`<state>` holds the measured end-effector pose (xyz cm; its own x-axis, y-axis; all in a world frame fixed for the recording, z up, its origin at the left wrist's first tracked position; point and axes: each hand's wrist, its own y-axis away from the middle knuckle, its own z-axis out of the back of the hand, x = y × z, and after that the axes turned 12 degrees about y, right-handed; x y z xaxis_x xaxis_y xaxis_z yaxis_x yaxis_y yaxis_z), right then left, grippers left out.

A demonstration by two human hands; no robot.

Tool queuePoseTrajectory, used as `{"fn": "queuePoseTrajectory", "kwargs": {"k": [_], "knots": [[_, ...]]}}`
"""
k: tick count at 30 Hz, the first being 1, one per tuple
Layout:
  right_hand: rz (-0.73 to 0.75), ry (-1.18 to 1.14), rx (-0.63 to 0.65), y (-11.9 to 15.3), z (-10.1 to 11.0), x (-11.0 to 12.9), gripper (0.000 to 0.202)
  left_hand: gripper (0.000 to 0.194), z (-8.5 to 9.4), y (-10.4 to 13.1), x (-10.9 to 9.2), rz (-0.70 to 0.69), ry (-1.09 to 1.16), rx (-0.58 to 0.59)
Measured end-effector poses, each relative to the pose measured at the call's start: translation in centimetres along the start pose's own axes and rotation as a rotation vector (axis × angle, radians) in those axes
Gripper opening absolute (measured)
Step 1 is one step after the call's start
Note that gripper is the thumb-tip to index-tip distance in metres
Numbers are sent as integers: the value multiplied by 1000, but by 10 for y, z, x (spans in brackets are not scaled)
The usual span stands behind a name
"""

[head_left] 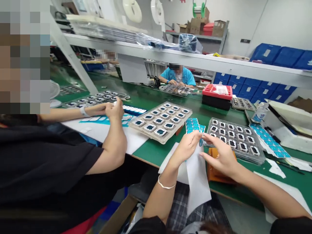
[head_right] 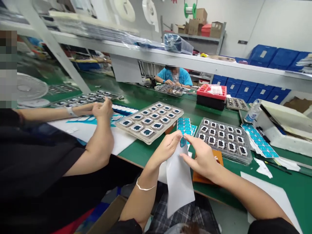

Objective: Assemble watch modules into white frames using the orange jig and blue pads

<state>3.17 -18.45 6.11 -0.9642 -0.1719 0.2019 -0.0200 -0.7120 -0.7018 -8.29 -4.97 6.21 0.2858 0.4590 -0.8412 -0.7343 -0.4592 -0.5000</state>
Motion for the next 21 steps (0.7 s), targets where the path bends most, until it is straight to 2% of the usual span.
{"fn": "queuePoseTrajectory", "kwargs": {"k": [3, 6, 10, 12, 15, 18, 21], "knots": [[-160, -242, -20, 5, -3, 13, 48, 59, -14, 18, -16, -33, 17, -91], [-389, -536, -34, 10, -1, 23, 34, 60, -22, 34, -23, -46, -6, -126], [-560, -730, -14, 20, 14, 19, 27, 65, -14, 66, -16, -11, -106, -70], [-593, -682, -1, 25, 26, 5, 26, 68, 0, 92, -8, 42, -194, 2], [-614, -472, 70, 35, 44, -28, 22, 65, 31, 143, 11, 193, -378, 108], [-648, -295, 151, 49, 53, -61, 21, 51, 66, 196, 37, 414, -630, 93], [-643, -279, 221, 61, 50, -78, 25, 38, 98, 240, 61, 660, -864, 83]]}}
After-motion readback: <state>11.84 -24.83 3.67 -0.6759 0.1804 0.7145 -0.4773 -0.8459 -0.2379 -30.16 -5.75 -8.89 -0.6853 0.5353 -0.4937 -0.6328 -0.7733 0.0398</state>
